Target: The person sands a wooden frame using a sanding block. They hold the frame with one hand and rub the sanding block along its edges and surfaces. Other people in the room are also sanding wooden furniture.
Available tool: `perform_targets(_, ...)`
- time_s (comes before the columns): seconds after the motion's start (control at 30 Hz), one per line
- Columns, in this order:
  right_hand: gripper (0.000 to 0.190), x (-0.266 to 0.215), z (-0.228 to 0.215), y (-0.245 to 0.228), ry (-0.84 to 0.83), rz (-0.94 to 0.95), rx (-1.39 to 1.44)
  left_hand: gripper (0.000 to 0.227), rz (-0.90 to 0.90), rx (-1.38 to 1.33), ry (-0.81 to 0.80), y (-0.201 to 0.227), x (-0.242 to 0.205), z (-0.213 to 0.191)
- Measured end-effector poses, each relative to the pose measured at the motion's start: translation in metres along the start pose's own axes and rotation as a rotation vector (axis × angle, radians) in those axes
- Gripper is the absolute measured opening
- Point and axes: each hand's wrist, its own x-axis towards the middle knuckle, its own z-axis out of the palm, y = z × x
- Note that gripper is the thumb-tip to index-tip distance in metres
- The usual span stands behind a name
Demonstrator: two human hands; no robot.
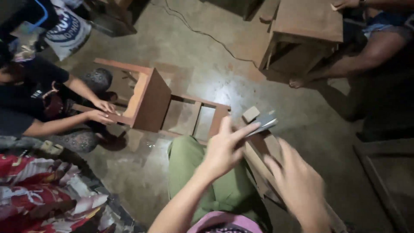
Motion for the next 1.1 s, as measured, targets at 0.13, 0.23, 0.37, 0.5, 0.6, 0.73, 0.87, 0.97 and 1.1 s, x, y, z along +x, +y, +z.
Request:
perform_targets(0.13,0.050,-0.072,0.024,0.056,0.384,0.125,-0.115,0.049,0.024,-0.032,0.057,0.000,0.001,0.004)
perform_targets(0.23,0.065,-0.098,0.062,0.092,0.103,0.387,-0.453,0.047,0.060,-0.048,0.083,-0.003,0.006,0.012)
perform_targets(0.37,0.054,-0.080,0.051,0.074,0.241,0.449,-0.291,0.056,0.092,-0.129,0.069,-0.008,-0.008,0.004)
perform_targets(0.5,0.050,-0.072,0.039,0.058,0.007,0.623,-0.058,0.053,0.124,-0.261,0.151,-0.004,0.020,0.032)
perform_targets(0.6,0.051,-0.049,0.037,0.057,0.049,0.586,-0.063,0.047,0.113,-0.260,0.101,-0.004,-0.010,0.018)
perform_targets(0.73,0.051,-0.032,0.038,0.056,0.060,0.559,-0.068,0.056,0.042,-0.292,0.078,-0.007,0.003,0.026)
perform_targets(0.87,0.051,-0.044,0.039,0.055,0.023,0.560,-0.108,0.063,0.029,-0.244,0.048,-0.001,-0.002,0.022)
perform_targets(0.97,0.052,-0.033,0.032,0.063,0.039,0.554,-0.147,0.070,0.072,-0.234,0.019,0.003,-0.001,0.013)
perform_targets(1.1,0.053,-0.081,0.021,0.073,-0.097,0.593,-0.228,0.062,0.073,-0.188,0.023,0.008,0.021,0.032)
